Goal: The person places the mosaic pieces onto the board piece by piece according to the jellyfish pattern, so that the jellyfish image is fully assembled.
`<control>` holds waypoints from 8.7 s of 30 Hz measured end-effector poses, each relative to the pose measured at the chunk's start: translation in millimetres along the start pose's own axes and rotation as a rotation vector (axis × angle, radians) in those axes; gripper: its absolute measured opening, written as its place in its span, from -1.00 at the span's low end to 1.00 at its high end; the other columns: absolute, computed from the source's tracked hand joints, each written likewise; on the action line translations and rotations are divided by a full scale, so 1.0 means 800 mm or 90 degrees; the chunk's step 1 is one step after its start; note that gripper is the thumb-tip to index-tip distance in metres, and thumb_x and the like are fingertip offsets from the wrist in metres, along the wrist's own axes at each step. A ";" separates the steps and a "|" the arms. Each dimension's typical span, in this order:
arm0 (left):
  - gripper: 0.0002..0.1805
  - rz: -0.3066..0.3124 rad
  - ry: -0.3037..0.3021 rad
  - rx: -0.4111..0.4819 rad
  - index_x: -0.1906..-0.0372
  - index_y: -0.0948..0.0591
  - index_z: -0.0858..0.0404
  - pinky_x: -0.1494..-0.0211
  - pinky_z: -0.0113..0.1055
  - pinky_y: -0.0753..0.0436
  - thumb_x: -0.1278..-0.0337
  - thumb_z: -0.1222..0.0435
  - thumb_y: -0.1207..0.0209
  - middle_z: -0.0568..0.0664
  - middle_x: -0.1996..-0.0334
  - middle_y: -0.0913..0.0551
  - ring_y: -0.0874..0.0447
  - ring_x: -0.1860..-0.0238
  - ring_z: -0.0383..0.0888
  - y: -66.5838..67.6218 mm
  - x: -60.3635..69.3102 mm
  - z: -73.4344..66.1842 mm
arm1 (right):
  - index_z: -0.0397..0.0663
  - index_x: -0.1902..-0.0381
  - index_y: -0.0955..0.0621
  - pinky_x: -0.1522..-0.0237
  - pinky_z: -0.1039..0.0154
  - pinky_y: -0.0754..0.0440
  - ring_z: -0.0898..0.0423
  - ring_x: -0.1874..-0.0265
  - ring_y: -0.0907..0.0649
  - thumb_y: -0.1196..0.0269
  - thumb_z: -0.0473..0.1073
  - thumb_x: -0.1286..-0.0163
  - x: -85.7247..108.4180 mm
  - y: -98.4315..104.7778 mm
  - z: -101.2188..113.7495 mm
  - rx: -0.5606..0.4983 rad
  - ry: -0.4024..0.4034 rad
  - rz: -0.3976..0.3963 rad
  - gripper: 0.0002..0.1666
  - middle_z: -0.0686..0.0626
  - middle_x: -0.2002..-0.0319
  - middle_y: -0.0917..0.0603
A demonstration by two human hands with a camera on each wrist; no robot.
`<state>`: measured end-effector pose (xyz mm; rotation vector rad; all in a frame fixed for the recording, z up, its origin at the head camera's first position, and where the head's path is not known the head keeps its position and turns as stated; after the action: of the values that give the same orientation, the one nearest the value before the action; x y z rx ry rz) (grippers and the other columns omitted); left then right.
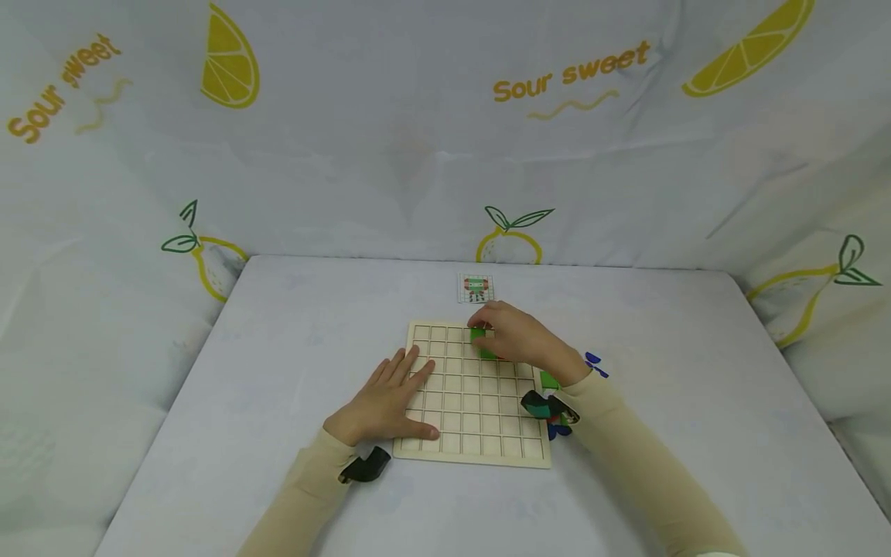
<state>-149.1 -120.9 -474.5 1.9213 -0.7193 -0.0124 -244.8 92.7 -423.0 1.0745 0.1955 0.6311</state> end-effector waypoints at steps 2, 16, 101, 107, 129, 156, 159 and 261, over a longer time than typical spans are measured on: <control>0.22 0.000 0.000 0.001 -0.65 -0.02 0.08 -0.68 0.12 0.18 0.00 -0.32 -0.33 0.12 -0.67 0.28 0.37 -0.68 0.12 0.000 0.000 0.000 | -0.12 -0.13 -0.67 -0.11 0.06 -0.63 0.04 0.00 -0.61 -0.33 -0.12 -0.42 -0.002 -0.005 0.000 0.001 -0.004 0.006 -0.62 -0.05 -0.06 -0.65; 0.21 -0.004 -0.003 -0.006 -0.65 -0.02 0.08 -0.68 0.14 0.17 -0.01 -0.33 -0.32 0.12 -0.67 0.27 0.37 -0.68 0.13 -0.001 0.000 0.000 | -0.03 -0.04 -0.71 -0.02 0.11 -0.58 0.07 0.10 -0.55 -0.37 -0.07 -0.38 -0.009 -0.027 -0.002 0.058 0.030 -0.012 -0.68 0.02 0.09 -0.70; 0.22 -0.022 -0.010 0.009 -0.63 -0.08 0.14 -0.66 0.19 0.14 0.04 -0.29 -0.38 0.17 -0.66 0.22 0.33 -0.67 0.17 -0.004 -0.001 0.000 | -0.01 -0.05 -0.71 -0.04 0.01 -0.67 -0.10 -0.07 -0.53 -0.45 0.09 -0.26 0.129 -0.001 -0.099 0.012 -0.046 -0.027 -0.53 -0.20 -0.16 -0.60; 0.22 -0.020 -0.013 0.013 -0.63 -0.07 0.16 -0.66 0.20 0.15 0.02 -0.28 -0.37 0.18 -0.66 0.23 0.33 -0.67 0.18 -0.004 0.000 -0.001 | -0.02 -0.04 -0.69 -0.02 0.01 -0.65 -0.09 -0.05 -0.51 -0.48 0.05 -0.23 0.128 -0.002 -0.096 0.043 -0.052 -0.041 -0.52 -0.19 -0.14 -0.59; 0.21 -0.020 -0.017 0.013 -0.63 -0.07 0.16 -0.66 0.20 0.16 0.01 -0.27 -0.37 0.18 -0.66 0.23 0.34 -0.67 0.18 -0.002 0.000 -0.002 | -0.04 0.12 -0.69 0.00 -0.02 -0.66 -0.03 0.08 -0.54 -0.47 -0.13 -0.25 0.116 0.000 -0.097 0.060 -0.082 -0.075 -0.73 -0.11 0.00 -0.67; 0.21 -0.023 -0.012 0.014 -0.63 -0.07 0.15 -0.66 0.20 0.15 0.01 -0.27 -0.37 0.17 -0.66 0.23 0.33 -0.67 0.18 -0.003 0.000 0.001 | -0.15 0.08 -0.62 -0.01 0.10 -0.57 0.01 0.12 -0.60 -0.31 -0.19 -0.44 0.056 0.040 -0.042 -0.180 -0.022 -0.219 -0.82 -0.10 0.14 -0.68; 0.21 -0.020 -0.008 0.004 -0.64 -0.06 0.11 -0.67 0.17 0.16 0.01 -0.30 -0.36 0.13 -0.67 0.25 0.35 -0.67 0.15 -0.003 -0.001 0.001 | -0.15 0.07 -0.62 0.00 0.11 -0.58 0.03 0.13 -0.61 -0.30 -0.20 -0.44 0.048 0.038 -0.033 -0.197 0.001 -0.216 -0.82 -0.09 0.14 -0.67; 0.23 -0.014 -0.003 -0.016 -0.64 -0.03 0.10 -0.67 0.16 0.18 0.02 -0.33 -0.35 0.14 -0.67 0.26 0.36 -0.67 0.16 -0.004 -0.003 0.000 | -0.18 -0.31 -0.46 -0.25 -0.40 -0.43 -0.41 -0.25 -0.26 -0.37 -0.09 -0.29 0.100 0.045 -0.156 0.022 -0.307 0.056 -0.32 -0.47 -0.37 -0.24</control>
<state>-149.3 -119.1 -478.2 1.9061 -0.6985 -0.0381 -249.6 243.9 -439.4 1.2414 -0.2614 0.4316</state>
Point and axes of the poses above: each hand's wrist, its own x-axis away from the middle knuckle, its own y-axis out of the back of the hand, z = x × y, the point moved 4 cm from there along -x, towards the middle knuckle
